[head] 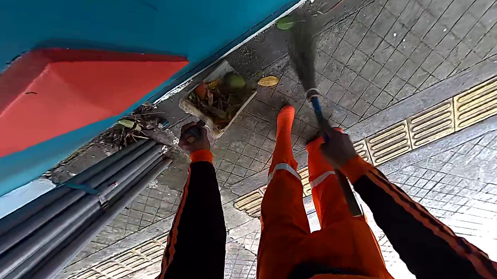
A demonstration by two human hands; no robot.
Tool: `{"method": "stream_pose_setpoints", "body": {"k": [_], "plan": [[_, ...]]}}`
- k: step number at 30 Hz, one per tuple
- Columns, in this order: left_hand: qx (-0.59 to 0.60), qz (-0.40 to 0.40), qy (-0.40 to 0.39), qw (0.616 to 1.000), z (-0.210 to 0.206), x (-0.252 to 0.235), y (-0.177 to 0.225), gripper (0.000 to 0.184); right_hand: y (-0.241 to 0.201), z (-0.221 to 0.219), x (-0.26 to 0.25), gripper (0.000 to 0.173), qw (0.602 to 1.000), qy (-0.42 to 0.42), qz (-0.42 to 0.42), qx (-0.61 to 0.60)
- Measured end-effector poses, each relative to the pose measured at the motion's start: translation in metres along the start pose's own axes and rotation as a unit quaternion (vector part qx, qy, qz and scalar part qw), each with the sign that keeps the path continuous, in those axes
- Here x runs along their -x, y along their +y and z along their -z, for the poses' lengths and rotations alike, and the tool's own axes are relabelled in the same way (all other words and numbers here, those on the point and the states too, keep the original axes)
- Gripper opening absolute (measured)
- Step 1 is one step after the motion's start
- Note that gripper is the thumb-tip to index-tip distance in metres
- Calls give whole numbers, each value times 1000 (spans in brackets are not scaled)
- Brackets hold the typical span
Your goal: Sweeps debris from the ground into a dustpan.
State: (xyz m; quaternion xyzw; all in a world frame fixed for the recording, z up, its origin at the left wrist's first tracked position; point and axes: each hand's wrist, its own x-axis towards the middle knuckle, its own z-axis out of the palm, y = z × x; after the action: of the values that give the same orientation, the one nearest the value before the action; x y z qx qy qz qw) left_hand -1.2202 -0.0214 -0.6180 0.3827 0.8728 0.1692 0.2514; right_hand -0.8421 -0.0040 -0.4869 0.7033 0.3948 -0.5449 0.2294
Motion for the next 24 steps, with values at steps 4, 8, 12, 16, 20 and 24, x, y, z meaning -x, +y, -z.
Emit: {"method": "stream_pose_setpoints", "body": {"k": [4, 8, 12, 16, 20, 24], "plan": [[-18, -30, -15, 999, 0, -18, -6, 35, -36, -71, 7, 89, 978, -154, 120, 69], [11, -36, -28, 999, 16, -34, -27, 39, 19, -48, 86, 82, 971, -187, 148, 6], [22, -83, -72, 994, 35, -34, -46, 41, 95, -36, 137, 76, 995, 0, 46, -87], [20, -104, -111, 988, 41, -23, -57, 40, 78, -75, 78, 77, 992, -14, -43, -119], [22, -91, -90, 992, 29, -11, -66, 42, 26, -134, 58, 85, 985, -154, 48, -65], [-2, -75, -87, 993, 31, 2, -82, 43, 63, -159, 113, 83, 977, -166, 104, -81]]}}
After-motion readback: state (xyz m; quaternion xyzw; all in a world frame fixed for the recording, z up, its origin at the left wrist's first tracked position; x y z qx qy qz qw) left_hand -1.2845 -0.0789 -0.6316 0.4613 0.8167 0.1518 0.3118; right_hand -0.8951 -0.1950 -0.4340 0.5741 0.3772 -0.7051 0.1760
